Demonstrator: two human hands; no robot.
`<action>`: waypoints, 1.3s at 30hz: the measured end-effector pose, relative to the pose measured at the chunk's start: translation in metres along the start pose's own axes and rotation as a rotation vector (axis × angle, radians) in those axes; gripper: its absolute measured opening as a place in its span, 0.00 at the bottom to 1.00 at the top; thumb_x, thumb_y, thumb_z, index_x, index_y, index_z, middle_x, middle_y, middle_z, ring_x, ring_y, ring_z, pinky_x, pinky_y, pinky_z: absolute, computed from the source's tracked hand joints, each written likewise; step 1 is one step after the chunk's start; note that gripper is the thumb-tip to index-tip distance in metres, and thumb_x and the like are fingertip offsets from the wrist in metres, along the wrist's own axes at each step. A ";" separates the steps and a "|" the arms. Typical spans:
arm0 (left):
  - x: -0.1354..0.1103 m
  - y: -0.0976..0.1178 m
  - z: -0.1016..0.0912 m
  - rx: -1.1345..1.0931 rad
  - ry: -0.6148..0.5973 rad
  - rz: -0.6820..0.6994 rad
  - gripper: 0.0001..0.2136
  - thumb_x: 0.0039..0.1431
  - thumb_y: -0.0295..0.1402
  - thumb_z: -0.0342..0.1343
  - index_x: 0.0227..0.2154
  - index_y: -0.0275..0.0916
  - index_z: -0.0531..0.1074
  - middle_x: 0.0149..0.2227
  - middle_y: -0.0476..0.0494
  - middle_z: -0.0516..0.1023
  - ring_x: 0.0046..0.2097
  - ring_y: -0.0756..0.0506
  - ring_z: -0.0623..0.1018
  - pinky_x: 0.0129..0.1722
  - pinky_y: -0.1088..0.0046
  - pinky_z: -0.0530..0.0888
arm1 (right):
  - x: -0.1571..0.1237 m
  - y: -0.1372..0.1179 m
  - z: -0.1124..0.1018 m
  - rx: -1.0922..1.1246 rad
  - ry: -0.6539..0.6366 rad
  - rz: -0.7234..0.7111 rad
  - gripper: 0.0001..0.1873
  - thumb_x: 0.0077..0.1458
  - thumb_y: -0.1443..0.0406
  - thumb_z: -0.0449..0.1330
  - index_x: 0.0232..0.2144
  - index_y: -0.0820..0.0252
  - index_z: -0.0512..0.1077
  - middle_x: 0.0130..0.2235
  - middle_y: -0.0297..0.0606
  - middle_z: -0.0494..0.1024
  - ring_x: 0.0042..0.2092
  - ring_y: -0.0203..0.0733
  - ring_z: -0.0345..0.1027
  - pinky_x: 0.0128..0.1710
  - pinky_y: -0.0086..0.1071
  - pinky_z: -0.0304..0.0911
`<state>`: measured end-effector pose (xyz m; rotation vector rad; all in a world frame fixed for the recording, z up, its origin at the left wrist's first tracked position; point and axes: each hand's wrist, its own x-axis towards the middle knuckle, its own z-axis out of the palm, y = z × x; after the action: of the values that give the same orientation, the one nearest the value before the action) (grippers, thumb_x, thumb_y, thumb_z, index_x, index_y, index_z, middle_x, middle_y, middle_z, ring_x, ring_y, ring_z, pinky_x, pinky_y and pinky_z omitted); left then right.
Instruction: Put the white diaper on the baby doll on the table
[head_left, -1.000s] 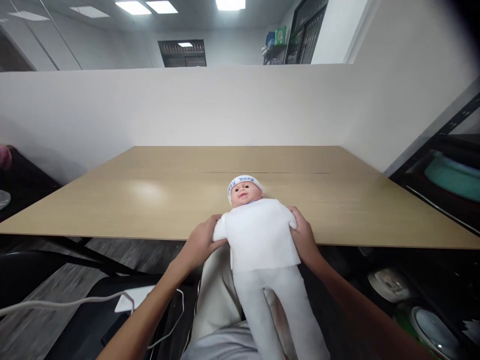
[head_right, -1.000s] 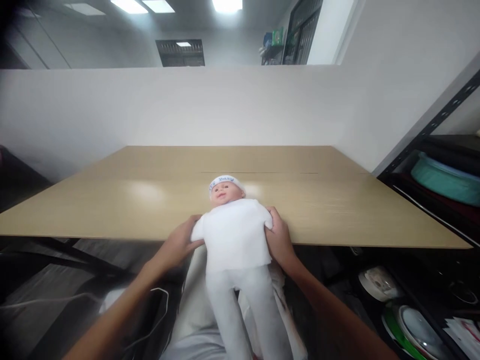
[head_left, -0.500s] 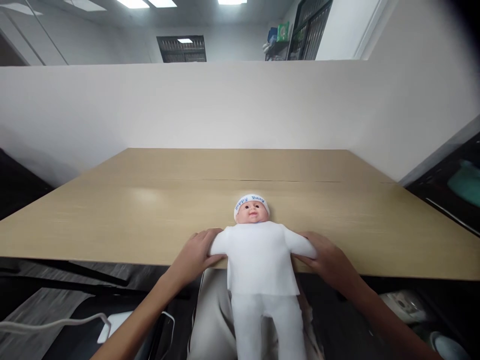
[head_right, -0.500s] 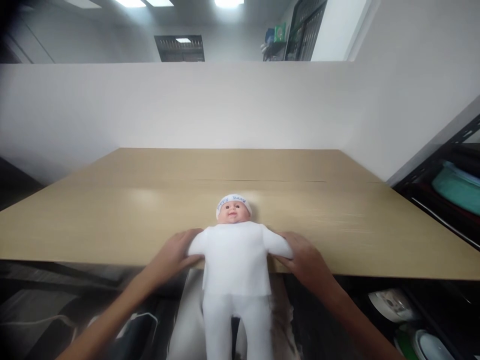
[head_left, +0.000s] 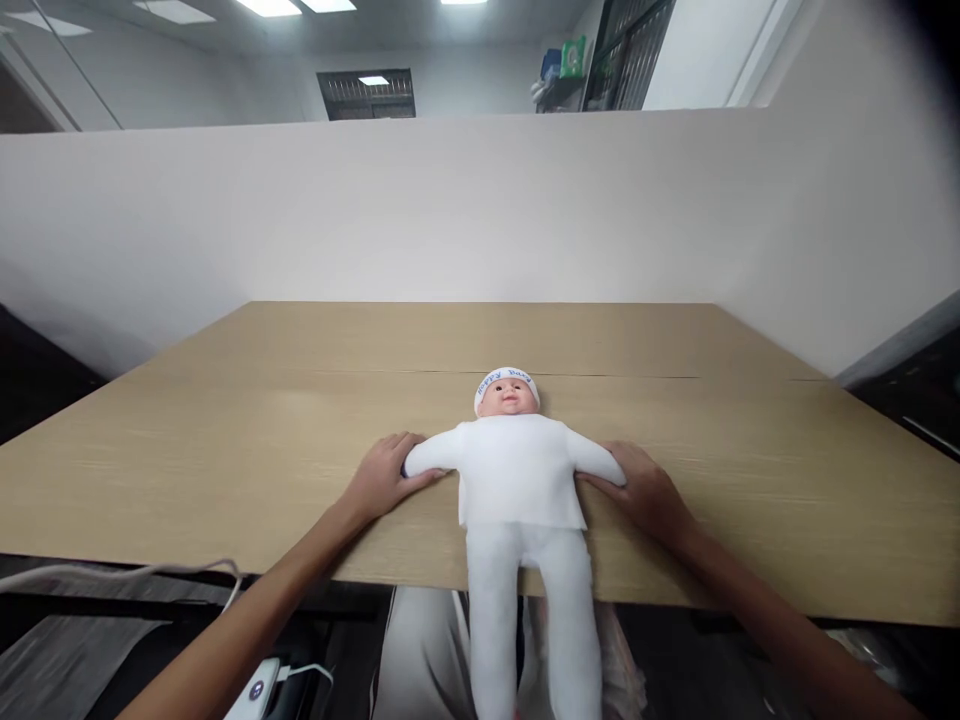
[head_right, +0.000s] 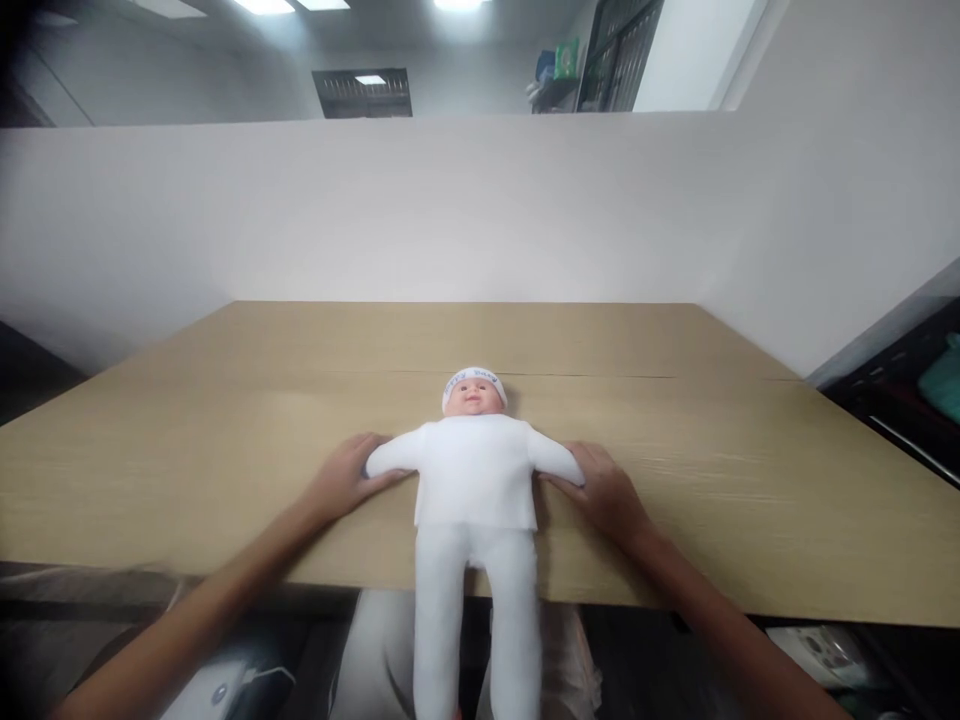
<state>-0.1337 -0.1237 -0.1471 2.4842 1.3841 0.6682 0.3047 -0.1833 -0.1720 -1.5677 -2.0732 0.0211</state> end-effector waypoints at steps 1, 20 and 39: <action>0.011 -0.006 0.002 0.001 0.011 0.012 0.23 0.64 0.56 0.58 0.50 0.43 0.74 0.45 0.42 0.82 0.48 0.36 0.80 0.48 0.59 0.73 | 0.010 0.004 0.004 0.003 0.002 -0.009 0.20 0.65 0.48 0.58 0.48 0.54 0.72 0.43 0.44 0.81 0.45 0.55 0.74 0.44 0.44 0.69; 0.175 -0.092 0.035 0.151 0.272 -0.079 0.25 0.62 0.57 0.58 0.49 0.42 0.72 0.47 0.39 0.82 0.49 0.35 0.77 0.54 0.56 0.67 | 0.178 0.083 0.056 -0.051 0.094 0.022 0.16 0.53 0.58 0.59 0.43 0.57 0.72 0.42 0.45 0.80 0.43 0.54 0.72 0.44 0.43 0.64; 0.186 -0.106 0.044 0.192 0.318 -0.119 0.18 0.66 0.37 0.55 0.57 0.42 0.69 0.53 0.36 0.77 0.54 0.32 0.75 0.52 0.55 0.68 | 0.187 0.108 0.069 -0.203 0.152 0.047 0.33 0.69 0.50 0.49 0.68 0.60 0.63 0.58 0.52 0.76 0.56 0.62 0.66 0.54 0.52 0.61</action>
<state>-0.1073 0.0912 -0.1756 2.4918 1.7691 0.9792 0.3378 0.0405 -0.1907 -1.6807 -1.9703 -0.2915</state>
